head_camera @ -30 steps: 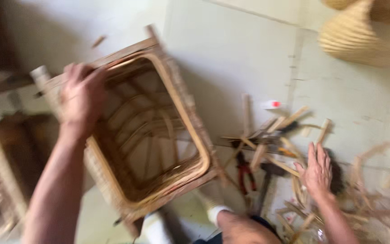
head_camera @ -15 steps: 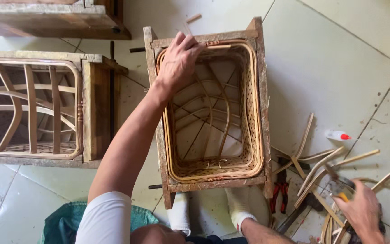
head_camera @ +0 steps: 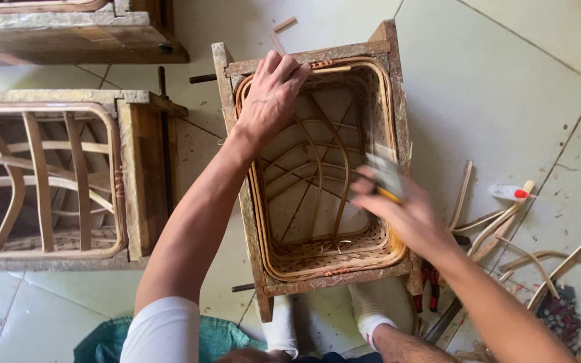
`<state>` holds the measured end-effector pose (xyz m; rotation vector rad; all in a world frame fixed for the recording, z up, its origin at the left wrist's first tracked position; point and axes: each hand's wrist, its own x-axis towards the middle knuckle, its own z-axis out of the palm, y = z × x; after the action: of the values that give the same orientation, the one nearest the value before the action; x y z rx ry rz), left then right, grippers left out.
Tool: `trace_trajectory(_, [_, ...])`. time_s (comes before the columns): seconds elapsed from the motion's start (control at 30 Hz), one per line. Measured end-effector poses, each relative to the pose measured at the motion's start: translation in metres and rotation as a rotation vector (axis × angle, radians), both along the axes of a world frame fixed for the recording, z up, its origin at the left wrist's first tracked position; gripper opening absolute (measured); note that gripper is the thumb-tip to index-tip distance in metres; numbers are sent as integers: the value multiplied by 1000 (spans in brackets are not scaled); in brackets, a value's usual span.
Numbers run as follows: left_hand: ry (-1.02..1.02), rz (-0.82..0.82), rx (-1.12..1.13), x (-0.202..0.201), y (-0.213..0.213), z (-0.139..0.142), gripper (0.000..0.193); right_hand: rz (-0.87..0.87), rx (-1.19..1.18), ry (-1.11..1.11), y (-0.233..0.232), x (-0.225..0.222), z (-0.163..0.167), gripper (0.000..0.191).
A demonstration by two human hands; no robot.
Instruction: The person sits on the floor assembling a woven bamboo basket in a wooden frame. They squeeze glue from a bottle along the rim, tap strips into place with a hammer, trim with a knife, weave thin bamboo strips around the rim, and press strips into the woven wall by hand, using pliers to secure them.
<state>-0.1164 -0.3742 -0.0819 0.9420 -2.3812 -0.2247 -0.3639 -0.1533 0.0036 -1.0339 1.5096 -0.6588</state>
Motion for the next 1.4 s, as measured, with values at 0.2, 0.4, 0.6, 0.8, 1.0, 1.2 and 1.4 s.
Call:
trace_trajectory(0.2, [30,-22,49,4,2,3,42,-24,36,72,-74,65,-53,42])
trace_trajectory(0.4, [68,-34,65,6,1,5,44,-46,-54,129,-82,68,-68,43])
trace_trajectory(0.6, [74,-38,75,7,1,2,45,-80,-115,98,-97,70,-72,63])
trace_trajectory(0.8, [54,-32,70,7,0,0,44,-3,-153,66,-102,65,-68,61])
trace_trajectory(1.0, [19,-12,35,3,-5,-14,40,-96,-133,165,-106,74,-77,41])
trace_trajectory(1.2, [-9,34,-28,-4,-11,-27,42,-140,-273,139,-113,82,-97,21])
trace_trajectory(1.4, [49,-3,26,1,-10,-15,43,-256,-78,-109,-96,74,-78,13])
